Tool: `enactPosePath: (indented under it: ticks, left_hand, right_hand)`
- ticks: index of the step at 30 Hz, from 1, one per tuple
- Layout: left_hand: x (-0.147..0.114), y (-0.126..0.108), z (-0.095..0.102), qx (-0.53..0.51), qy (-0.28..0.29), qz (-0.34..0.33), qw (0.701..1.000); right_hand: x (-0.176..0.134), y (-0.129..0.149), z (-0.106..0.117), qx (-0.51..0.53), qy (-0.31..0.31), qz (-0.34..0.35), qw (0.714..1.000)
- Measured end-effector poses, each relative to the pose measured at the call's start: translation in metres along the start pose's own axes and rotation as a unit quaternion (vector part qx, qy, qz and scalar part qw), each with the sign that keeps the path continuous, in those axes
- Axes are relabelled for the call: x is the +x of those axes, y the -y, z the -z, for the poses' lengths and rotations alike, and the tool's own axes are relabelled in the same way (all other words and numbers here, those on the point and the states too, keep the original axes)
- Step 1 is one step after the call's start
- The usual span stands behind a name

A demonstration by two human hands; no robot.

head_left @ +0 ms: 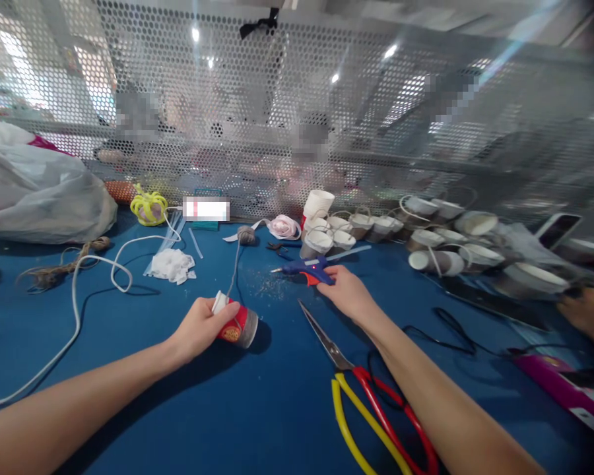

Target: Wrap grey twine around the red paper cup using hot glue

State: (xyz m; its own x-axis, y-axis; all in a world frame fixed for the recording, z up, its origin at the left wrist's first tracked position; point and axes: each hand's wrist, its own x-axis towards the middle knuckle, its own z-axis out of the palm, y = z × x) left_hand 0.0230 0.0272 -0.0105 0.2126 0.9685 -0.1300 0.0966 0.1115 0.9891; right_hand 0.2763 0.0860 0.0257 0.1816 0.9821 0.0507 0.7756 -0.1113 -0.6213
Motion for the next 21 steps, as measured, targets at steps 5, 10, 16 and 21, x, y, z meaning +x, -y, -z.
enactPosePath:
  ticks: [5,10,16,21]
  left_hand:
    - [0.002,0.002,0.002,0.018,0.004,-0.01,1.0]
    - [0.003,0.002,0.003,0.038,0.013,-0.012,0.999]
    - [0.005,0.001,0.005,0.035,0.028,-0.003,0.999]
    - [0.006,0.003,0.006,0.057,0.028,-0.004,0.998]
  right_hand:
    - [-0.03,0.025,0.017,0.153,0.109,0.015,0.982]
    - [-0.054,0.032,0.014,0.263,0.209,0.016,0.942]
    - [-0.067,0.031,0.007,0.275,0.248,0.057,0.927]
    - [-0.077,0.033,0.007,0.268,0.251,0.044,0.929]
